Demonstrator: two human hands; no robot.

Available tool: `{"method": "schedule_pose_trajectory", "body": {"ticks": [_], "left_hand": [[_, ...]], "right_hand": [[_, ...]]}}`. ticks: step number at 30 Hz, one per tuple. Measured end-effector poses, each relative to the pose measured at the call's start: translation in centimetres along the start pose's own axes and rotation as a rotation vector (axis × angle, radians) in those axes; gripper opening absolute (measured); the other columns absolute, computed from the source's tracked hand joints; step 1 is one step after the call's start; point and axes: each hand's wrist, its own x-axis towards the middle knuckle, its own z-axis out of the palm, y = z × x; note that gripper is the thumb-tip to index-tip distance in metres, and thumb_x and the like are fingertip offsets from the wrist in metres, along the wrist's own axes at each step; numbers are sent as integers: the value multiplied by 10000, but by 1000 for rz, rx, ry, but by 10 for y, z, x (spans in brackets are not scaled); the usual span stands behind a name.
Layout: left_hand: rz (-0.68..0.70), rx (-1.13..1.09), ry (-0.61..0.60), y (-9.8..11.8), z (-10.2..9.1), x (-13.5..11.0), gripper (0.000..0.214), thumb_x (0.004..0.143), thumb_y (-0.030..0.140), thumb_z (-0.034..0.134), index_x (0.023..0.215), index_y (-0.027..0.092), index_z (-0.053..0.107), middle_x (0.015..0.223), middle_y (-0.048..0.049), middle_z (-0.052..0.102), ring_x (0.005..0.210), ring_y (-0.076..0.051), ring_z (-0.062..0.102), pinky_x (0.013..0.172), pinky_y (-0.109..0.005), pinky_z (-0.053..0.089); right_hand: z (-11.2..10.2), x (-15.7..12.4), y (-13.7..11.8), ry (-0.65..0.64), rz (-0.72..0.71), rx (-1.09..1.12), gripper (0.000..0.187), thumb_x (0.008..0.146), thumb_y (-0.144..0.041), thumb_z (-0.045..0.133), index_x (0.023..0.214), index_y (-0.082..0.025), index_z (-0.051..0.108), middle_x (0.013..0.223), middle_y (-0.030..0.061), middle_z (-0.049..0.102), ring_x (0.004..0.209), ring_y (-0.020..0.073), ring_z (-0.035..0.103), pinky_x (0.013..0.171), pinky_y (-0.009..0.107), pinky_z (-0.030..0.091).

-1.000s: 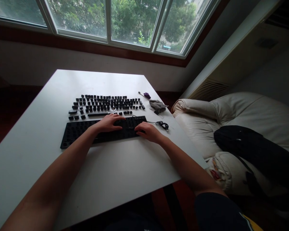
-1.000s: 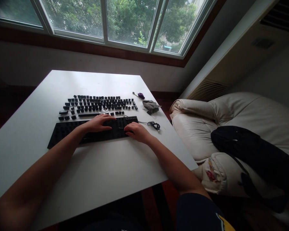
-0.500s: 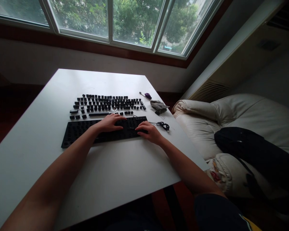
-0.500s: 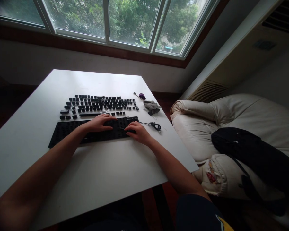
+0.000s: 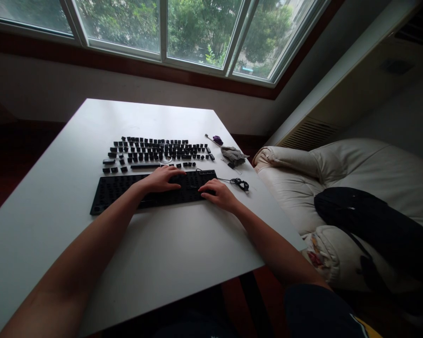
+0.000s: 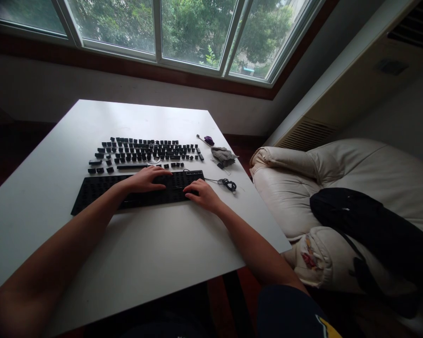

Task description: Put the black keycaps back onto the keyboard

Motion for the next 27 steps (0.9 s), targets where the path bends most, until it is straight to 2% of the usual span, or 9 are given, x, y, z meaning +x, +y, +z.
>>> {"method": "schedule_pose_trajectory", "body": {"ticks": [4, 20, 27], "left_hand": [[6, 2, -1, -2, 1, 0, 626, 892, 611, 588, 1448, 328, 538, 1386, -75, 586, 1276, -319, 506, 1090, -433, 385], [6, 11, 3, -3, 3, 0, 617, 896, 598, 590, 1453, 340, 529, 1407, -65, 577, 1286, -319, 503, 1095, -438, 381], [-4, 18, -2, -3, 4, 0, 622, 889, 602, 595, 1450, 343, 530, 1420, -57, 571, 1291, -323, 498, 1105, -448, 370]], "right_hand": [[0, 0, -1, -5, 12, -21, 152, 934, -273, 677, 1062, -234, 749, 991, 67, 720, 969, 236, 603, 892, 404, 505], [4, -5, 1, -20, -134, -135, 162, 967, -229, 606, 1108, -219, 685, 1050, 99, 665, 1000, 253, 559, 890, 421, 514], [4, -2, 1, -60, -132, -131, 116, 944, -189, 625, 1050, -212, 664, 1024, 90, 654, 983, 248, 549, 875, 417, 514]]}}
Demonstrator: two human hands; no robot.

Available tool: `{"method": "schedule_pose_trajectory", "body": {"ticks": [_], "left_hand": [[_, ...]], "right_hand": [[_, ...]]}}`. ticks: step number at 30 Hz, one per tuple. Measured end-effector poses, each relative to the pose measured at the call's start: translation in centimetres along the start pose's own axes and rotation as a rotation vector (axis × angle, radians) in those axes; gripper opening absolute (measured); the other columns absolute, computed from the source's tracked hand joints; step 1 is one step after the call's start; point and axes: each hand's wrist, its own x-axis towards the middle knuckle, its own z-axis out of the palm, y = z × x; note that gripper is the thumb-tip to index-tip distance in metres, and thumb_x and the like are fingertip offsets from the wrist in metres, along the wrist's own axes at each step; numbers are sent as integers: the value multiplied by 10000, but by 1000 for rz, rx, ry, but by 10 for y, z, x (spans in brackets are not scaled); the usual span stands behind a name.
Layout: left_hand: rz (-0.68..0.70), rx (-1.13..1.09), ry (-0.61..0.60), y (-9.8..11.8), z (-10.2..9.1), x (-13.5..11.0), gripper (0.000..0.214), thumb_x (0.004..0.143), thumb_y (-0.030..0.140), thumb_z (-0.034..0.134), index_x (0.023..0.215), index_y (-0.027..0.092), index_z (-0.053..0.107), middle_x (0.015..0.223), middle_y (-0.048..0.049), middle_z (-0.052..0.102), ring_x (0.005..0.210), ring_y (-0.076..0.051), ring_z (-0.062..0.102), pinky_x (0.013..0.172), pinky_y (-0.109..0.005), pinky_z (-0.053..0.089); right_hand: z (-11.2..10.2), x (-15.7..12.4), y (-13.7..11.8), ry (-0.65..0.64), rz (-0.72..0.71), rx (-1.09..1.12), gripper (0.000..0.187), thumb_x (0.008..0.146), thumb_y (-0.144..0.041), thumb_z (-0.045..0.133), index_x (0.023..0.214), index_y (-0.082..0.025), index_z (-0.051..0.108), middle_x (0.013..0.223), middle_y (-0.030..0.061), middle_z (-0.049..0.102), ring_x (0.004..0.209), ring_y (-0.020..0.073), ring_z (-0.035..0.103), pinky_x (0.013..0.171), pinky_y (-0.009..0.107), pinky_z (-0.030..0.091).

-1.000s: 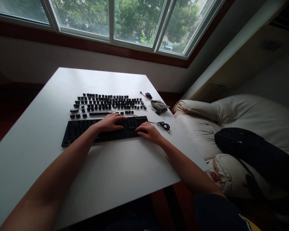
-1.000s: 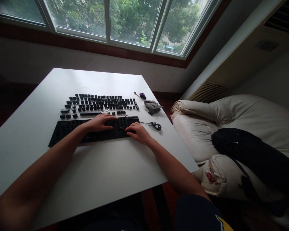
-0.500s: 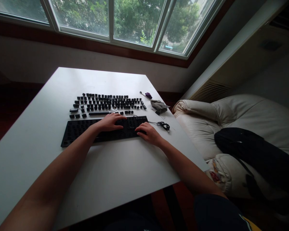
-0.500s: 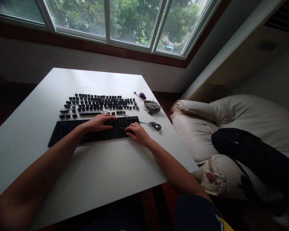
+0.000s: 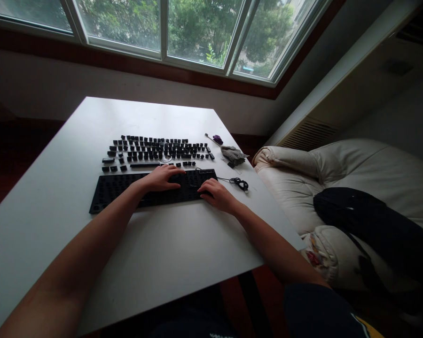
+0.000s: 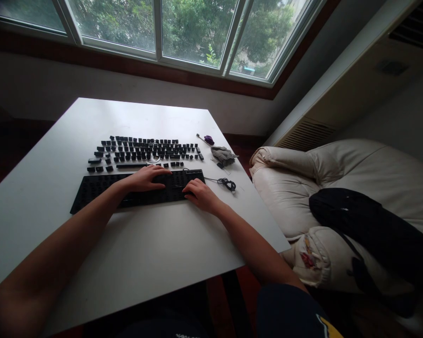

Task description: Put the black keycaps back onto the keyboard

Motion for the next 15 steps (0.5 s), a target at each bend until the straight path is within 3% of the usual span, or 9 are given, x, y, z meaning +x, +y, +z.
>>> {"method": "schedule_pose_trajectory", "body": {"ticks": [6, 11, 15], "left_hand": [[7, 2, 0, 0, 0, 0, 633, 885, 592, 604, 1459, 339, 521, 1418, -63, 570, 1296, -321, 496, 1104, -445, 374], [0, 7, 8, -1, 1, 0, 625, 879, 569, 620, 1457, 351, 523, 1414, -66, 571, 1304, -328, 489, 1088, -449, 386], [-3, 3, 9, -1, 1, 0, 615, 885, 562, 615, 1456, 353, 522, 1417, -65, 567, 1305, -328, 486, 1094, -453, 376]], "right_hand": [[4, 0, 0, -9, 6, -37, 132, 924, -172, 637, 1046, -212, 668, 1025, 91, 642, 993, 253, 533, 876, 421, 509], [-7, 8, 0, -60, 8, 23, 178, 910, -214, 668, 1087, -223, 673, 988, 70, 660, 973, 241, 559, 867, 396, 507], [-13, 27, 11, 51, 31, 13, 160, 943, -213, 617, 1085, -231, 689, 940, 53, 675, 942, 225, 572, 871, 371, 491]]}}
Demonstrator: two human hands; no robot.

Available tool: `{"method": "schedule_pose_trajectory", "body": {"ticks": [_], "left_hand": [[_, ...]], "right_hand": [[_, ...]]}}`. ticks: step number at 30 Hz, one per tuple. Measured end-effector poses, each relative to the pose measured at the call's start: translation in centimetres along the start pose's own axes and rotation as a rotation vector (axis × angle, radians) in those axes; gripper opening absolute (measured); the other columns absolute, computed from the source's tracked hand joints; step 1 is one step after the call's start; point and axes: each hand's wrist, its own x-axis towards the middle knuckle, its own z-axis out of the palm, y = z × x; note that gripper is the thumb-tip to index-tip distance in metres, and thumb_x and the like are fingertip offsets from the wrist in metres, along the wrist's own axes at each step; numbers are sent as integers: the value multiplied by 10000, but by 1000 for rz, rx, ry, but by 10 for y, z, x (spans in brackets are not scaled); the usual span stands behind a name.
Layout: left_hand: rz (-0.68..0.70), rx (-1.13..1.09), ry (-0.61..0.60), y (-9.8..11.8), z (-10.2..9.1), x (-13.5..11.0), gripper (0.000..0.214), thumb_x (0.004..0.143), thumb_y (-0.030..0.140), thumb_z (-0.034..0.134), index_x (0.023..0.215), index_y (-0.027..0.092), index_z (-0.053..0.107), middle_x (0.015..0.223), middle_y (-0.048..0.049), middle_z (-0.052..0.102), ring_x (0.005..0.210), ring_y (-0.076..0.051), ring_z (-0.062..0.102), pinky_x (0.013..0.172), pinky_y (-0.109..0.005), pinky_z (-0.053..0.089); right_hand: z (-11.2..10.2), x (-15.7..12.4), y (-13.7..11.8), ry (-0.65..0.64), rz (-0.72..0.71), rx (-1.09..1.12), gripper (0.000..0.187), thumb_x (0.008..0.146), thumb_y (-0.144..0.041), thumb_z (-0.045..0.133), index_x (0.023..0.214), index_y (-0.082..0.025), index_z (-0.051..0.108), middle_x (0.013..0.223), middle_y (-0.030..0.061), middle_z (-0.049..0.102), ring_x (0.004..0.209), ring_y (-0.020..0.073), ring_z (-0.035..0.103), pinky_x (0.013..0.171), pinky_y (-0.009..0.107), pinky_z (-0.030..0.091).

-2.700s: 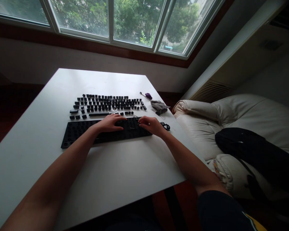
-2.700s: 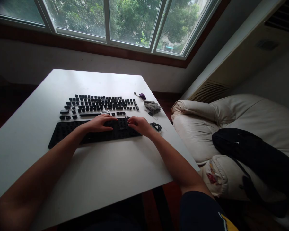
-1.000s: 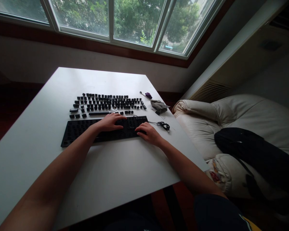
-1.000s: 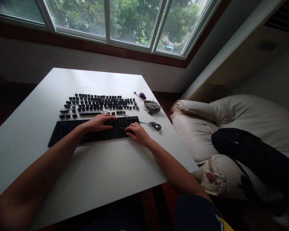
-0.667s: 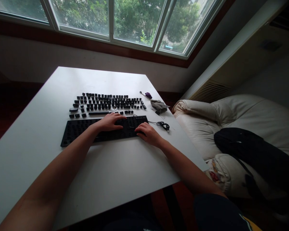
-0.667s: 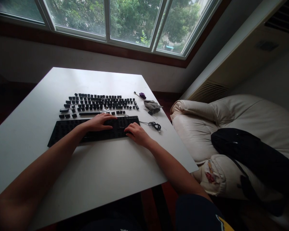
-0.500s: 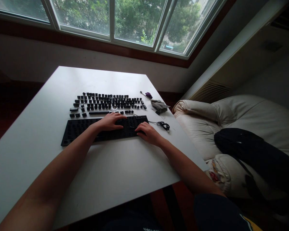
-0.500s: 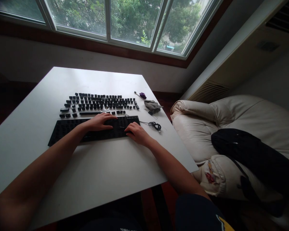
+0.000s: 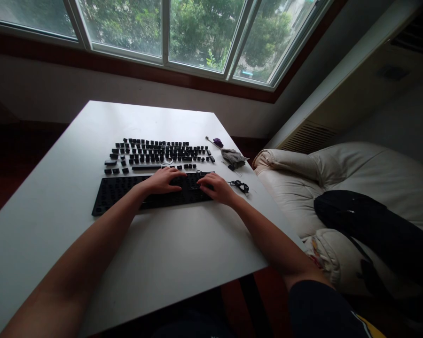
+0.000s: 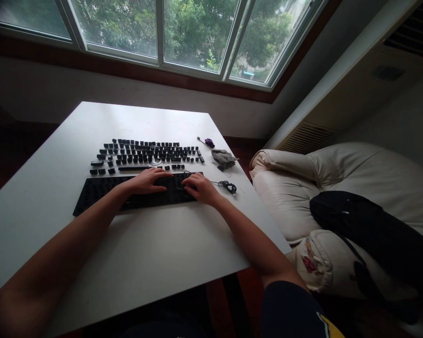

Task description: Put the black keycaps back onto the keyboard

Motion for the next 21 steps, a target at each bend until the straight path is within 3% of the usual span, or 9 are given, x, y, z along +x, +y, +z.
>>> {"method": "schedule_pose_trajectory", "body": {"ticks": [5, 13, 17, 21], "left_hand": [[-7, 3, -6, 3, -1, -1, 634, 887, 563, 610, 1476, 355, 503, 1407, -69, 570, 1287, -327, 490, 1088, -452, 378], [1, 6, -10, 2, -2, 0, 624, 885, 564, 608, 1462, 342, 521, 1382, -77, 583, 1270, -327, 500, 1073, -451, 386], [4, 0, 0, 0, -1, 0, 627, 886, 568, 607, 1468, 357, 513, 1387, -69, 582, 1276, -330, 498, 1072, -453, 383], [5, 0, -2, -1, 0, 0, 634, 887, 572, 607, 1477, 364, 501, 1387, -64, 584, 1274, -330, 502, 1075, -459, 377]], "right_hand": [[5, 39, 28, 152, 81, -155, 131, 946, -186, 586, 971, -222, 709, 988, 58, 698, 988, 227, 569, 902, 359, 460], [18, 92, 59, -62, 445, -217, 149, 865, -246, 711, 1010, -218, 688, 929, 10, 738, 889, 178, 642, 800, 276, 453], [20, 100, 63, -91, 494, -233, 96, 873, -223, 679, 965, -218, 706, 936, 13, 753, 878, 177, 659, 787, 269, 448], [20, 104, 66, -84, 498, -265, 157, 881, -189, 622, 988, -225, 731, 979, 17, 758, 910, 183, 657, 820, 272, 449]]}}
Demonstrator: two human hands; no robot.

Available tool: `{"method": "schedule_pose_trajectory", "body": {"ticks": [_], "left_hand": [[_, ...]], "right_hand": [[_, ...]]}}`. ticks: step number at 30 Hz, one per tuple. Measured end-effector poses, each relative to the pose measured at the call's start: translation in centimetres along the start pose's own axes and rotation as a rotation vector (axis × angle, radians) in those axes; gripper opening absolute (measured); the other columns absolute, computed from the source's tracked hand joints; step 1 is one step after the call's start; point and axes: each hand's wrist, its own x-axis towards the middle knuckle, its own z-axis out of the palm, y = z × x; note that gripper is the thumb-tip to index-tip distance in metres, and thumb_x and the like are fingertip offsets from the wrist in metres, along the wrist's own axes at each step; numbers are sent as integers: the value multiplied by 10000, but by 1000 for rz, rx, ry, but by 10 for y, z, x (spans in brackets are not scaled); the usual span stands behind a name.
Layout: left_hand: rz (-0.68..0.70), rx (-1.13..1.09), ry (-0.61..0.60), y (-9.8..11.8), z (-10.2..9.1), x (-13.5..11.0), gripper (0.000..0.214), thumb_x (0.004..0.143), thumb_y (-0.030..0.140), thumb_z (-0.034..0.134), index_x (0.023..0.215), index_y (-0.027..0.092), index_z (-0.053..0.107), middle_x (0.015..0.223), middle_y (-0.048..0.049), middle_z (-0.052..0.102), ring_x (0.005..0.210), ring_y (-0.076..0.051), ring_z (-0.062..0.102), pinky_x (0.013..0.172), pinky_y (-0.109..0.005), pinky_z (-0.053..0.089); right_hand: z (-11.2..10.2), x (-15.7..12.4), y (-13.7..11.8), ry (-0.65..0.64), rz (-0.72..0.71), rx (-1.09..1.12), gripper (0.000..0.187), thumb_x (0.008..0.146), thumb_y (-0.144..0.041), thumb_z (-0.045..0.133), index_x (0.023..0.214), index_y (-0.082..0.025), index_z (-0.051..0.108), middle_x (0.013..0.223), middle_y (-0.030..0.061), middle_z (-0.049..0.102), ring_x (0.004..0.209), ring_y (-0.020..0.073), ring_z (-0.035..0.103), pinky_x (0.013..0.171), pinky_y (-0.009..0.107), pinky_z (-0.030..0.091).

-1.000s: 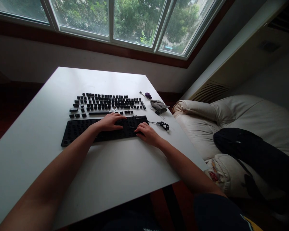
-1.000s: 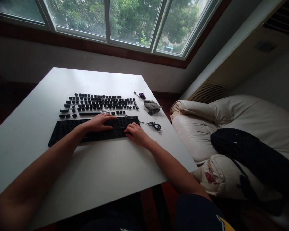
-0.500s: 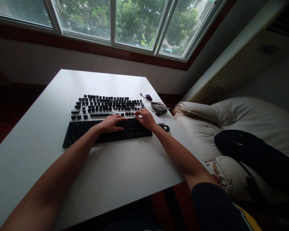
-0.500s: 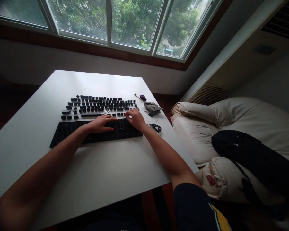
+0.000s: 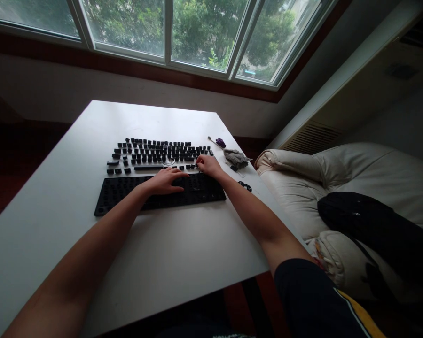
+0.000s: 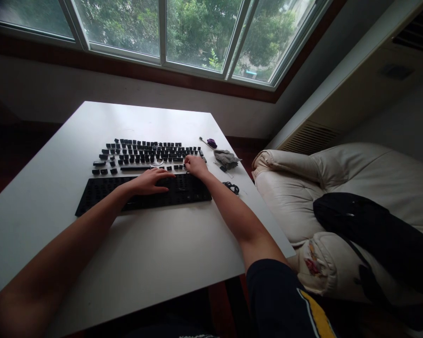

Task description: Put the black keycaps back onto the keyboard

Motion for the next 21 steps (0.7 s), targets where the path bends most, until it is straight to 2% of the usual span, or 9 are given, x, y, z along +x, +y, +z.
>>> {"method": "schedule_pose_trajectory", "body": {"ticks": [8, 12, 17, 21], "left_hand": [[-7, -6, -3, 1, 0, -1, 628, 893, 565, 602, 1479, 367, 494, 1402, -63, 576, 1282, -325, 496, 1079, -462, 373], [-9, -10, -6, 1, -1, -1, 631, 889, 562, 607, 1478, 368, 496, 1397, -63, 579, 1279, -327, 497, 1074, -461, 378], [-12, -10, -2, 0, 0, 0, 634, 886, 568, 607, 1477, 367, 499, 1401, -64, 577, 1286, -330, 493, 1077, -459, 376], [-7, -11, 0, 2, -1, 0, 626, 888, 564, 606, 1473, 369, 503, 1394, -60, 580, 1277, -326, 498, 1074, -452, 378]], "right_hand": [[-5, -1, 7, 46, -30, -27, 208, 900, -152, 584, 1013, -220, 746, 1019, 41, 758, 937, 197, 663, 815, 278, 452], [-6, -6, 8, 47, -60, -14, 145, 896, -226, 629, 1001, -205, 728, 975, 44, 747, 877, 189, 656, 781, 277, 461], [-3, -7, 4, 36, 68, -46, 199, 866, -352, 701, 980, -191, 716, 983, 75, 736, 880, 210, 647, 783, 298, 479], [-1, -9, 0, 73, 75, -18, 143, 867, -290, 697, 972, -194, 712, 985, 68, 734, 899, 204, 652, 806, 296, 482]]}}
